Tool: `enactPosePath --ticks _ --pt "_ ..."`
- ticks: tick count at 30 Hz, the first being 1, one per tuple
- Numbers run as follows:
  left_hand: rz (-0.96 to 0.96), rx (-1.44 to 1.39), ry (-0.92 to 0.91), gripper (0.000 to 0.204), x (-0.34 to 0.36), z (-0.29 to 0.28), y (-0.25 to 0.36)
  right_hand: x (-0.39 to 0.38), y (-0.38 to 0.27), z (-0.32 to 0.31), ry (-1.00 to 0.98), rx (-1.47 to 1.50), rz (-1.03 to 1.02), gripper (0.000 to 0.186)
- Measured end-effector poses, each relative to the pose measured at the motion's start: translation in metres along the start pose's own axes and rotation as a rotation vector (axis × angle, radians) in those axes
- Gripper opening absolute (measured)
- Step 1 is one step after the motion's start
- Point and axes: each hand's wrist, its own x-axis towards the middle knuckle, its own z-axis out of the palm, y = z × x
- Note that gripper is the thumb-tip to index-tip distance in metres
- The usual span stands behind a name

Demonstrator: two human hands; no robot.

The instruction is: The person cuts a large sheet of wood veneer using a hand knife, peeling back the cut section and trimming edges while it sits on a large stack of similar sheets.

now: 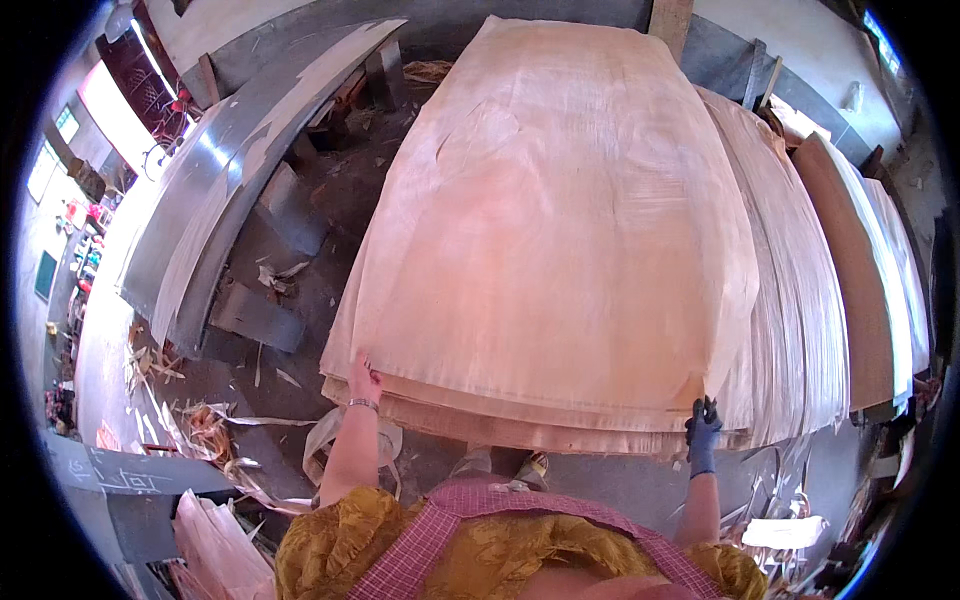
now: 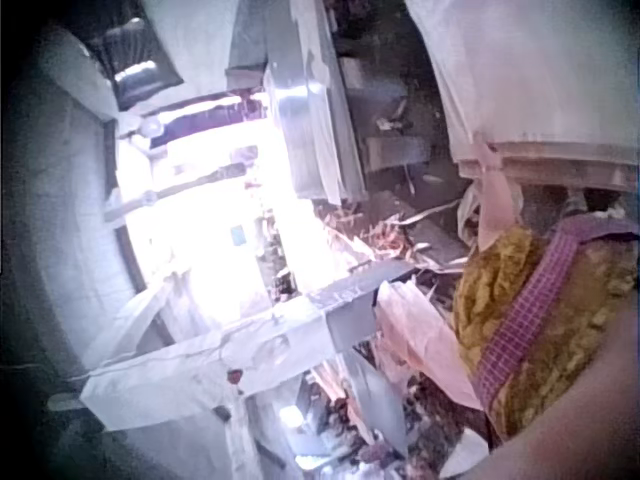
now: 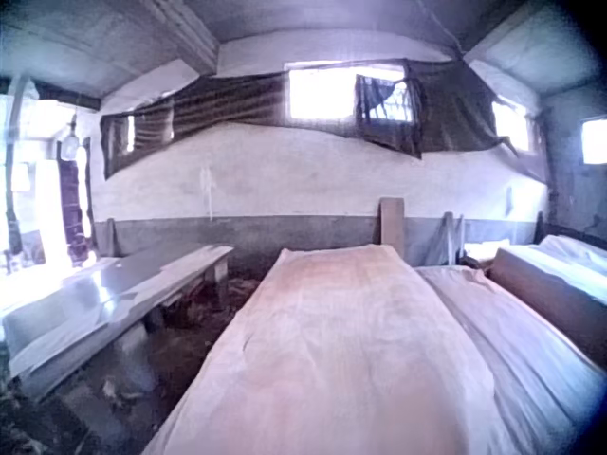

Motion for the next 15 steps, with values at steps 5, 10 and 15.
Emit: enactPosePath --ticks 5,10,15 --pt "0.104 0.141 0.101 0.025 0.003 -0.033 -0.007 0.006 0.044 0.001 -0.048 0.035 0.002 0.036" --pt "0.045 0.054 0.176 0.027 -0.009 -0.028 -0.026 0.01 0.077 -0.009 0.021 -0.054 -0.022 0.041" --pt "0.239 0.068 0.052 0.051 0.013 -0.045 0.0 0.033 0.097 0.006 -0.045 -0.084 -0.1 0.042"
